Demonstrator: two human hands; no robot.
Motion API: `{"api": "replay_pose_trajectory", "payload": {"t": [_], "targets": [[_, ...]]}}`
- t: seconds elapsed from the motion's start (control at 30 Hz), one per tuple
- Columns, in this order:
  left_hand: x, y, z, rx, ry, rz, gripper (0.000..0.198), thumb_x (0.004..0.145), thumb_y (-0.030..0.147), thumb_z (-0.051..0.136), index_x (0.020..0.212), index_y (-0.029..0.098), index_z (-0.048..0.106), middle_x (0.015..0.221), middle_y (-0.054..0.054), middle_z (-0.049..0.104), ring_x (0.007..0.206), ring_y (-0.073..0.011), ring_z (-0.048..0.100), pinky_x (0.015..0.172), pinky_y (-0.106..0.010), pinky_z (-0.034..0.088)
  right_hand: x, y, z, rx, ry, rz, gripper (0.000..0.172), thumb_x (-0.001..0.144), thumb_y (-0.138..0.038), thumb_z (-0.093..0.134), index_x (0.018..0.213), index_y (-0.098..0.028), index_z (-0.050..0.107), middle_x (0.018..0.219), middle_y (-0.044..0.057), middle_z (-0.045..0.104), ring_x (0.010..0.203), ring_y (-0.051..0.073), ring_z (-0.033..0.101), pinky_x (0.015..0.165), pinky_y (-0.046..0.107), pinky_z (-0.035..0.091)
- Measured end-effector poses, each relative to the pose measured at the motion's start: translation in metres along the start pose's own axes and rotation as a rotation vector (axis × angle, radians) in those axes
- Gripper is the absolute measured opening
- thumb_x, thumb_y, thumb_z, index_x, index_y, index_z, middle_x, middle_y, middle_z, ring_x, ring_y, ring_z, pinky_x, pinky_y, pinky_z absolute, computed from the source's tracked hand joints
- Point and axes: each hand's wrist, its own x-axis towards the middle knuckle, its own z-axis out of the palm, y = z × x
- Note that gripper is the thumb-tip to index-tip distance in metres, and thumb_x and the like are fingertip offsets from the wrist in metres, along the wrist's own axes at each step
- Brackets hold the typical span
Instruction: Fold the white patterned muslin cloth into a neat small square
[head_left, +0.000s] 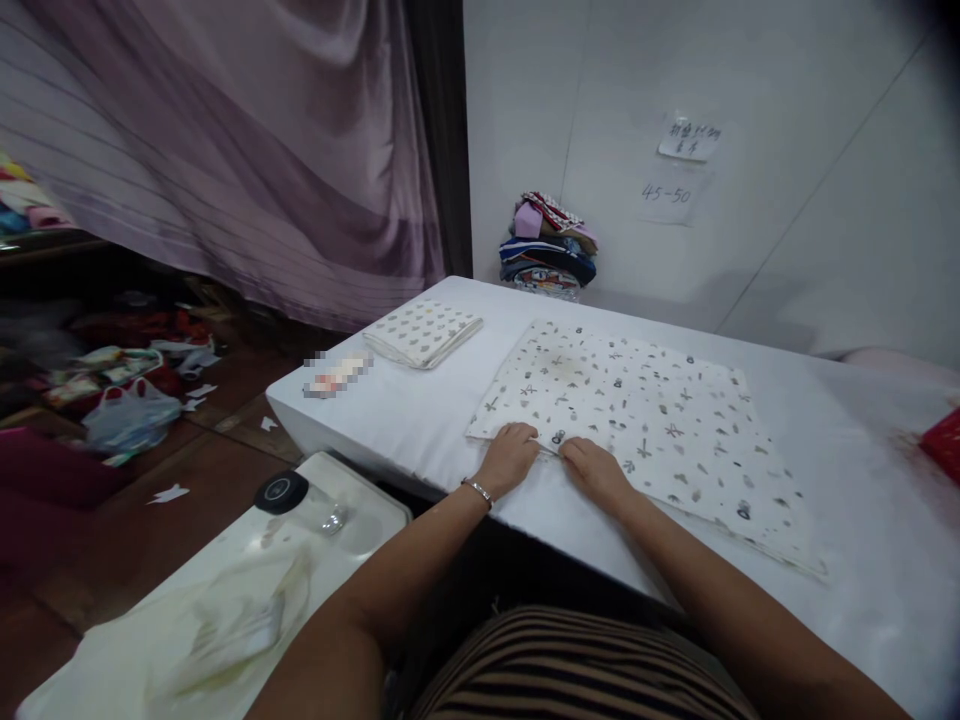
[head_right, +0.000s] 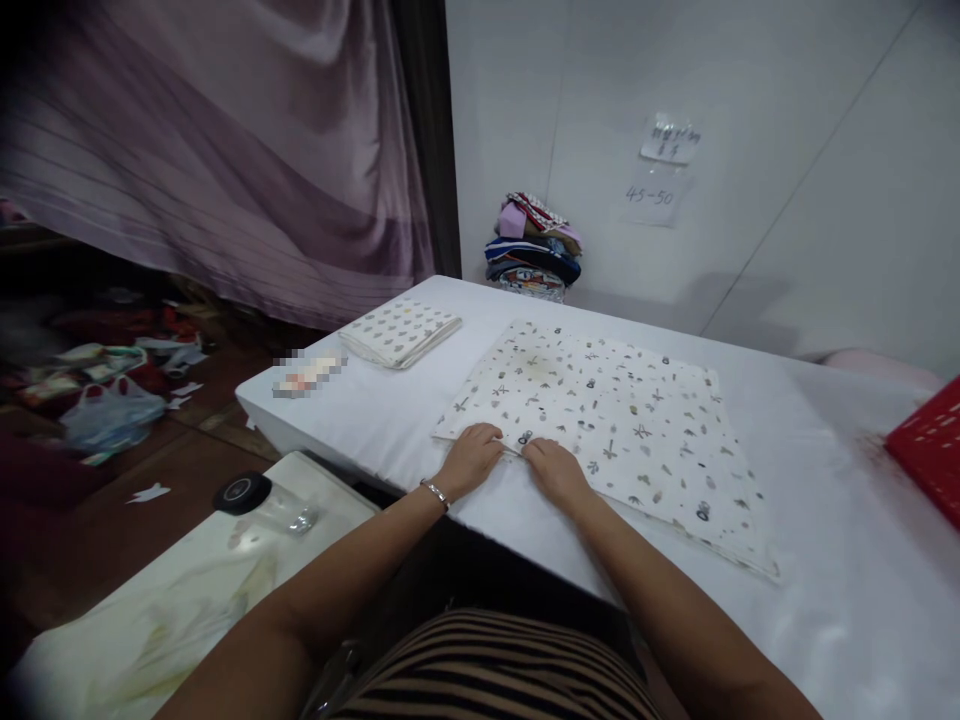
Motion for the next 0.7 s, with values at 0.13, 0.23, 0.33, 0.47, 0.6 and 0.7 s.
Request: {"api": "replay_pose_trajectory", "payload": {"t": [0.13, 0.23, 0.33, 0.47, 0.6, 0.7], "targets": [[-0.005, 0.000, 0.001, 0.031, 0.019, 0.008, 0.015, 0.087, 0.016, 0.051, 0.078, 0.017, 0.062, 0.095, -0.004, 0.060, 0.093, -0.0187, 0.050, 0.081, -0.034, 0.039, 0.001, -0.001, 0.001, -0.026, 0.008, -0.053, 0.028, 0.090, -0.014, 0.037, 0.105, -0.019, 0.060, 0.104, 0.009, 0.061, 0.096, 0.019, 0.052, 0.082, 0.031, 0.042], [-0.006, 0.000, 0.001, 0.053, 0.004, 0.015, 0.014, 0.088, 0.016, 0.050, 0.079, 0.017, 0.061, 0.089, -0.004, 0.060, 0.089, -0.0181, 0.049, 0.080, -0.034, 0.039, 0.003, -0.001, 0.003, -0.029, 0.008, -0.053, 0.029, 0.091, -0.016, 0.038, 0.110, -0.020, 0.059, 0.107, 0.010, 0.061, 0.098, 0.020, 0.052, 0.084, 0.033, 0.042], [-0.005, 0.000, 0.001, 0.061, 0.002, 0.017, 0.013, 0.088, 0.016, 0.050, 0.079, 0.017, 0.060, 0.086, -0.003, 0.059, 0.088, -0.0180, 0.049, 0.081, -0.034, 0.038, 0.007, -0.005, 0.005, -0.039, 0.000, -0.017, 0.027, 0.092, -0.019, 0.038, 0.110, -0.019, 0.059, 0.108, 0.010, 0.061, 0.099, 0.020, 0.051, 0.085, 0.034, 0.041], [-0.005, 0.001, 0.000, 0.066, 0.000, 0.012, 0.012, 0.088, 0.016, 0.050, 0.079, 0.017, 0.059, 0.084, -0.003, 0.059, 0.087, -0.0181, 0.049, 0.081, -0.034, 0.038, 0.014, -0.011, 0.006, -0.081, -0.016, 0.005, 0.023, 0.093, -0.021, 0.042, 0.105, -0.018, 0.060, 0.105, 0.009, 0.061, 0.097, 0.021, 0.052, 0.082, 0.032, 0.042], [-0.004, 0.001, 0.000, 0.052, -0.015, 0.000, 0.013, 0.088, 0.016, 0.049, 0.079, 0.017, 0.058, 0.082, -0.004, 0.058, 0.086, -0.0183, 0.049, 0.081, -0.034, 0.038, 0.018, -0.016, 0.009, -0.083, -0.004, 0.023, 0.021, 0.092, -0.020, 0.043, 0.100, -0.018, 0.062, 0.101, 0.009, 0.062, 0.095, 0.021, 0.053, 0.080, 0.031, 0.041], [-0.005, 0.001, 0.000, 0.050, -0.026, -0.012, 0.013, 0.088, 0.016, 0.048, 0.079, 0.017, 0.057, 0.082, -0.004, 0.058, 0.086, -0.0188, 0.049, 0.080, -0.035, 0.038, 0.020, -0.017, 0.014, -0.051, 0.026, 0.033, 0.022, 0.092, -0.020, 0.043, 0.103, -0.017, 0.061, 0.099, 0.009, 0.061, 0.094, 0.020, 0.053, 0.081, 0.030, 0.041]]}}
